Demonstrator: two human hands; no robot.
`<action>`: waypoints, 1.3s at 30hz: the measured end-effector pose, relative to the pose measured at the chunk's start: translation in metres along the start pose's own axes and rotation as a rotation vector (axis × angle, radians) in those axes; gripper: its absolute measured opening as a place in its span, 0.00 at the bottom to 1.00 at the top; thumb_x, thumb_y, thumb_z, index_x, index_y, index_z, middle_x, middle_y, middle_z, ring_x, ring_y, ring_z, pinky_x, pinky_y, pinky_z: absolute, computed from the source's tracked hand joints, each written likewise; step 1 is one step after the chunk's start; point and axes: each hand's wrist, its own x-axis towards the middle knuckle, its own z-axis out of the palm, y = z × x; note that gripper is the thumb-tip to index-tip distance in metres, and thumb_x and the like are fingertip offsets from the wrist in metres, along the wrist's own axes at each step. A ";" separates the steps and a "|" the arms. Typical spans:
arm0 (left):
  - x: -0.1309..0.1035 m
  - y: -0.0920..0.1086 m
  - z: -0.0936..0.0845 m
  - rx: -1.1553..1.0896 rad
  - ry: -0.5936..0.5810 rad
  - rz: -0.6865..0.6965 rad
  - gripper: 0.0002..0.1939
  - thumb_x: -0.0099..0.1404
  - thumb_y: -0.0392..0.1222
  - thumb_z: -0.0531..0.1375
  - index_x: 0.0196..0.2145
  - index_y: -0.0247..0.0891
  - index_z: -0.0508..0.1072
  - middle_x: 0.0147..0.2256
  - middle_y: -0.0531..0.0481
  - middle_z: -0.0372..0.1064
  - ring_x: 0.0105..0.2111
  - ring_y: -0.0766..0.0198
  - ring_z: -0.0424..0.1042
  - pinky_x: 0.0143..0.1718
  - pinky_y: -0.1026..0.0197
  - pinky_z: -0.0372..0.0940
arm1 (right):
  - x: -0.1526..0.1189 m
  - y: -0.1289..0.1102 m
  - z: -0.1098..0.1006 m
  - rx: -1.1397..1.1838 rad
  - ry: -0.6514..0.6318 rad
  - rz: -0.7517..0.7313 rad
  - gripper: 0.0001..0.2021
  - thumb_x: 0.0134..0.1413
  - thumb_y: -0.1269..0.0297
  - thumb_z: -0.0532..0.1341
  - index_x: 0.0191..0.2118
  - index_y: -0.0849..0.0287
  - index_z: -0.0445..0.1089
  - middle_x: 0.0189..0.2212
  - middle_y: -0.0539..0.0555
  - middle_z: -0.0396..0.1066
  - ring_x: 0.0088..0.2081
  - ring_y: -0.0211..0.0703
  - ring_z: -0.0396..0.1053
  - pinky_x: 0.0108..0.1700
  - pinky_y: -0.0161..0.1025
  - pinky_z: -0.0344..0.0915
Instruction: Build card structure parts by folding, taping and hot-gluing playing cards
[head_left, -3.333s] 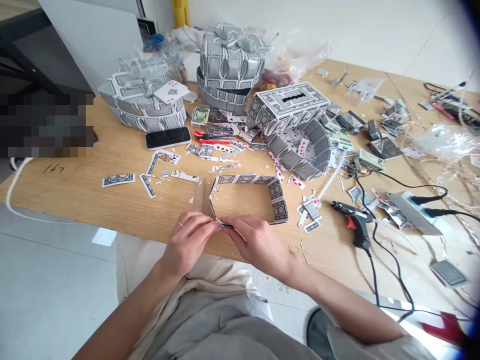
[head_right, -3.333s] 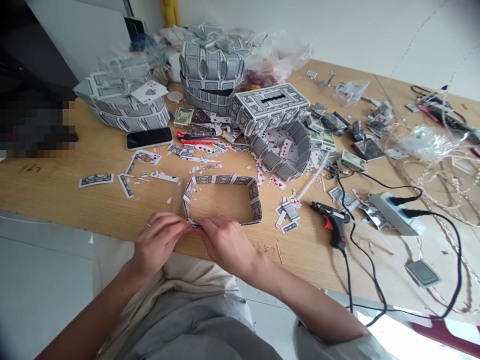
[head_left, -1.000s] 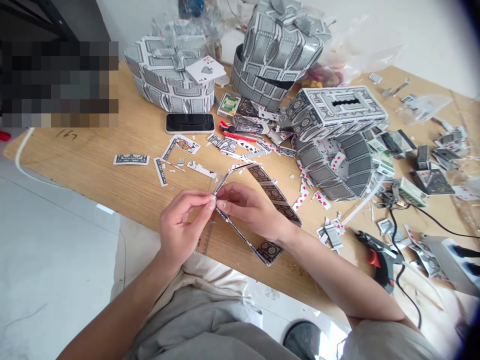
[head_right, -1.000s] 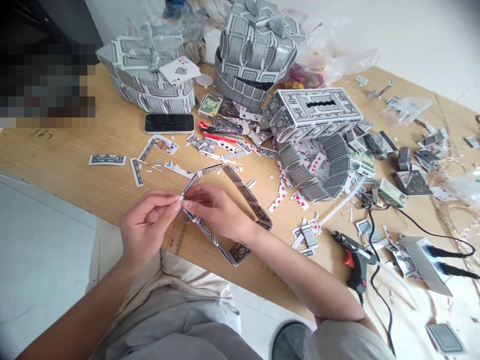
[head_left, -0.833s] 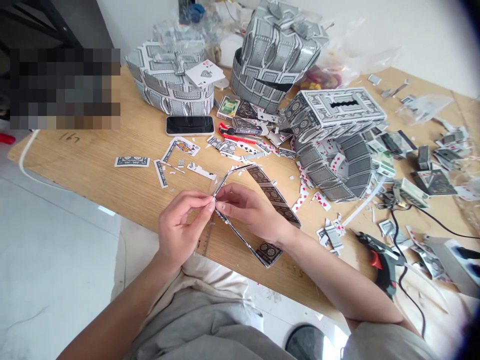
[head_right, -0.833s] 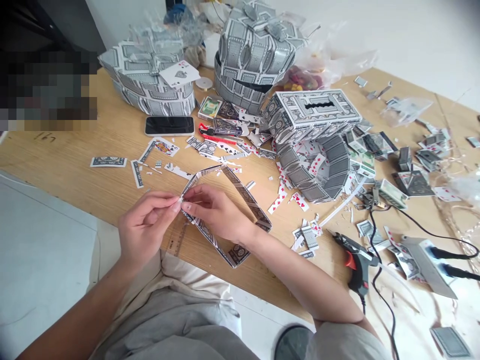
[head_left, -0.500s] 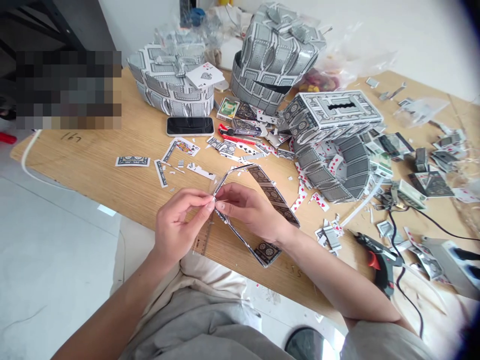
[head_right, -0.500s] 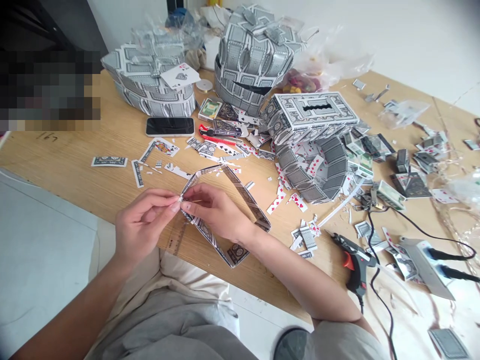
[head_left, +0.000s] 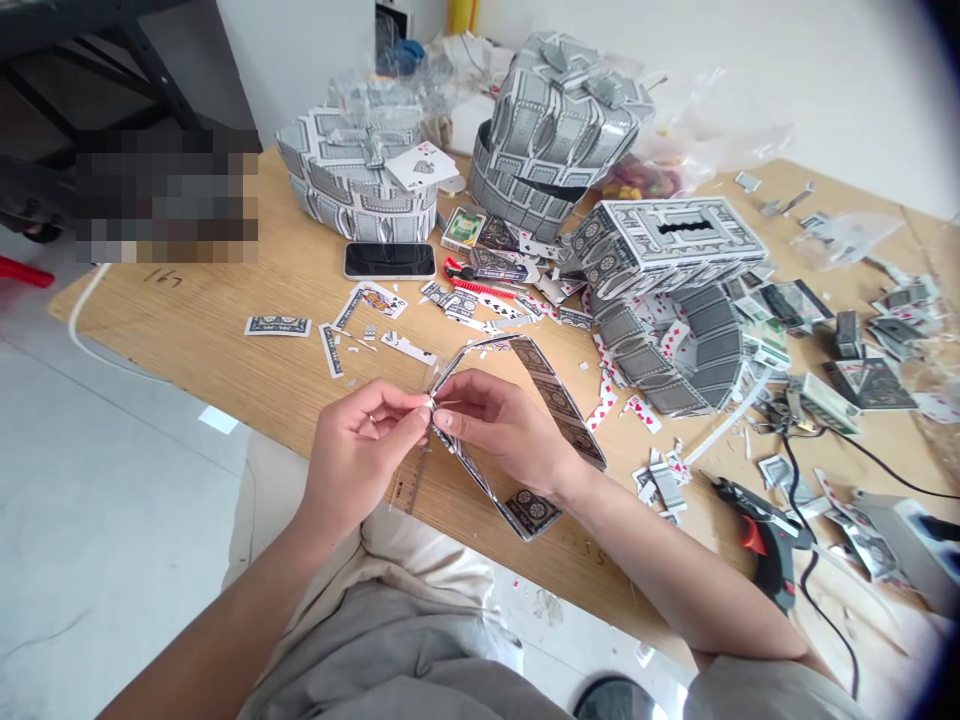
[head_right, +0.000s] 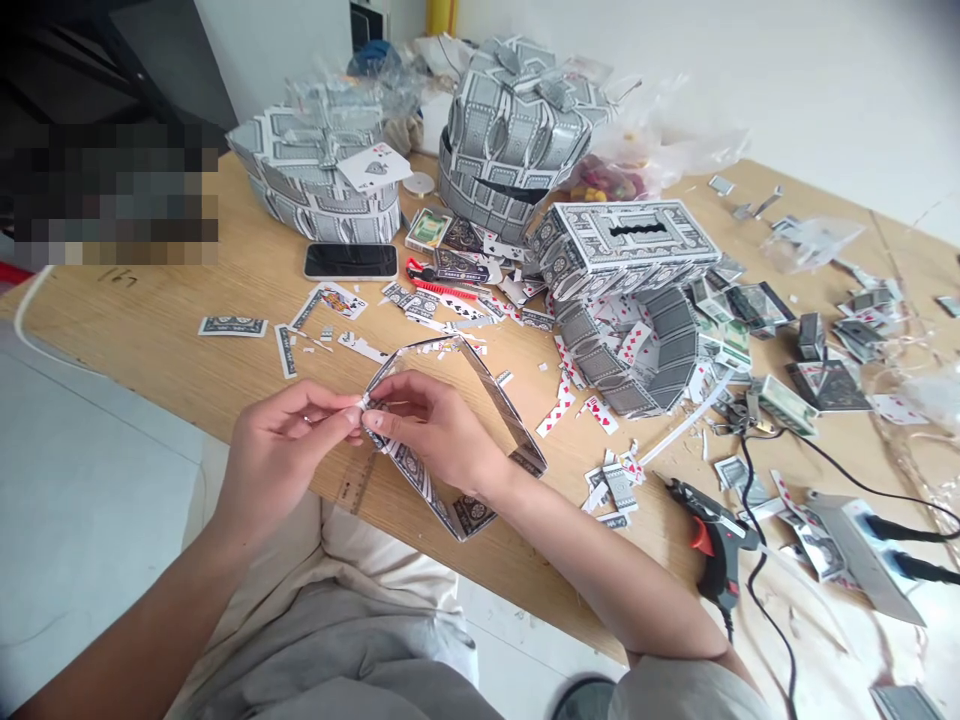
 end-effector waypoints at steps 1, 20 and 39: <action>0.001 0.003 0.000 0.030 0.001 0.025 0.02 0.64 0.36 0.70 0.33 0.40 0.83 0.29 0.53 0.82 0.27 0.63 0.82 0.29 0.65 0.80 | -0.001 -0.002 0.001 -0.003 0.018 -0.019 0.25 0.52 0.45 0.80 0.45 0.56 0.75 0.42 0.52 0.79 0.44 0.43 0.77 0.51 0.43 0.74; -0.005 0.044 0.011 -0.024 0.047 0.060 0.04 0.66 0.41 0.74 0.38 0.42 0.86 0.33 0.54 0.86 0.32 0.62 0.87 0.37 0.69 0.81 | -0.024 -0.011 0.015 -0.142 0.404 -0.301 0.19 0.56 0.53 0.79 0.52 0.47 0.82 0.49 0.51 0.85 0.60 0.58 0.77 0.73 0.58 0.62; -0.009 0.037 0.011 0.417 0.065 0.490 0.02 0.74 0.36 0.68 0.42 0.39 0.83 0.40 0.54 0.87 0.36 0.69 0.85 0.40 0.72 0.74 | -0.025 -0.010 0.022 -0.152 0.461 -0.370 0.20 0.61 0.54 0.75 0.57 0.47 0.81 0.56 0.53 0.83 0.69 0.58 0.70 0.76 0.60 0.59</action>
